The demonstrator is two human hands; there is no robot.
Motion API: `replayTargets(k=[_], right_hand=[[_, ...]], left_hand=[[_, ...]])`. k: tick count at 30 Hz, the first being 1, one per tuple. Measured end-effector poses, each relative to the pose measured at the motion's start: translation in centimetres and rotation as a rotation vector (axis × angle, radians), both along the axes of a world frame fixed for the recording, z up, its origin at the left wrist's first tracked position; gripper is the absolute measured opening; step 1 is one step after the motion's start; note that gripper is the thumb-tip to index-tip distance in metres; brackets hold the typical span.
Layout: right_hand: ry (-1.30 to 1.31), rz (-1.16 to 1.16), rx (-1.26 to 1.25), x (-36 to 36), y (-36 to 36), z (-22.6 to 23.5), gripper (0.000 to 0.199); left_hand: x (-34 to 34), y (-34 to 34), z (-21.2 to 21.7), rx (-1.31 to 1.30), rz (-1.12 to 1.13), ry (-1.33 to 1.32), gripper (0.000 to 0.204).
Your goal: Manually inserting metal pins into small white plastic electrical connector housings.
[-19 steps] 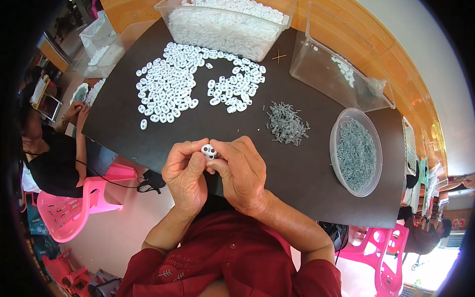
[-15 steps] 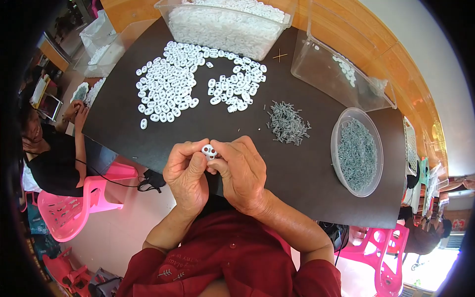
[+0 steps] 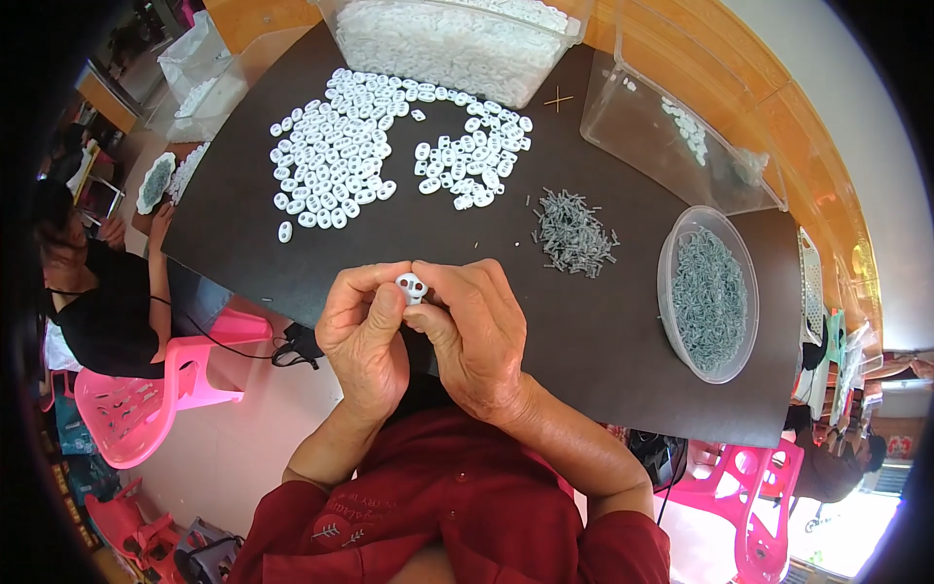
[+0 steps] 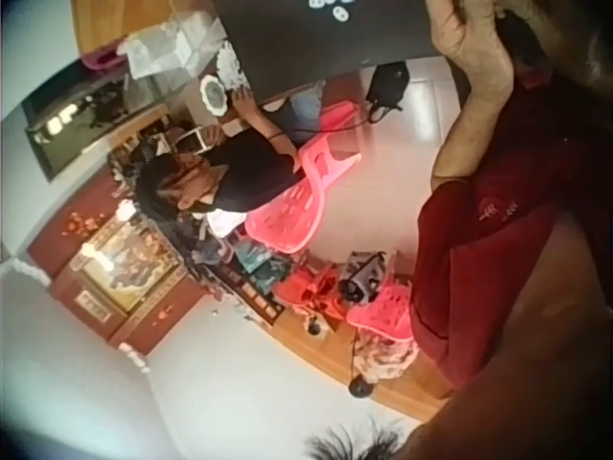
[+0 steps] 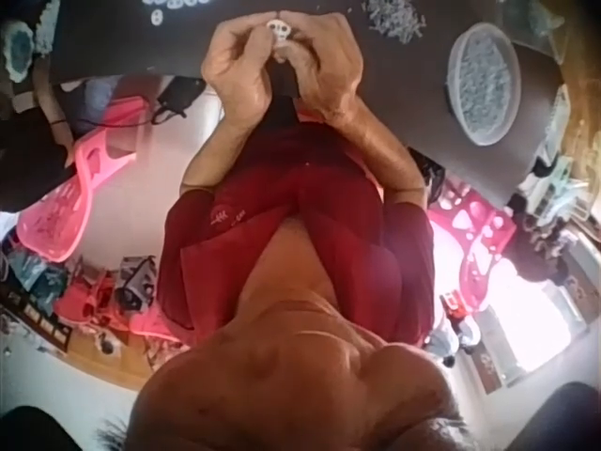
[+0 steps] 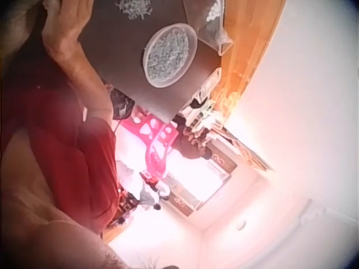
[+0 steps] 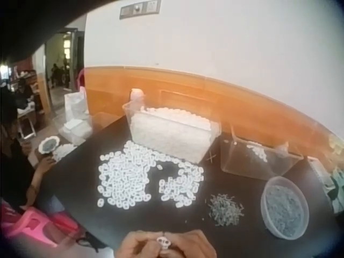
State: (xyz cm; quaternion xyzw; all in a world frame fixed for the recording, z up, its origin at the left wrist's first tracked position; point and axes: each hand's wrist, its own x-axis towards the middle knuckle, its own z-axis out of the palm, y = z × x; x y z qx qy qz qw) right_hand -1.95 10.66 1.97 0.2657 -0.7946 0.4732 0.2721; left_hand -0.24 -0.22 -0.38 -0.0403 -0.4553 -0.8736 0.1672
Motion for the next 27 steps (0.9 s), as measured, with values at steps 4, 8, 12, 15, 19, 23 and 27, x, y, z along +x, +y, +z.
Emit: replayTargets(k=[4,8,12,15,19,23,27], right_hand=[[0.017,0.016,-0.006,0.0,0.2,0.2,0.027],[0.014,0.009,0.044,0.2,0.2,-0.1,0.028],[0.075,-0.024,0.095,0.5,-0.1,-0.3,0.026],[0.091,-0.014,0.105,0.7,-0.1,-0.4,0.027],[0.123,-0.021,0.069,0.8,-0.3,-0.5,0.028],[0.155,-0.027,0.044,0.8,-0.5,-0.8,0.03],[0.172,-0.057,0.057,1.0,-0.6,-1.0,0.019]], left_hand=[[0.2,0.0,0.7,0.05,-0.061,-0.004,0.018],[0.1,0.0,0.4,0.014,-0.015,-0.016,0.019],[0.6,0.1,0.4,-0.031,0.003,0.011,0.022],[1.0,0.2,0.3,-0.041,0.019,0.019,0.024],[1.0,0.4,0.3,-0.06,0.052,0.067,0.024],[1.1,0.6,-0.1,-0.105,0.09,0.109,0.024],[1.1,0.9,-0.7,-0.131,0.116,0.097,0.023]])
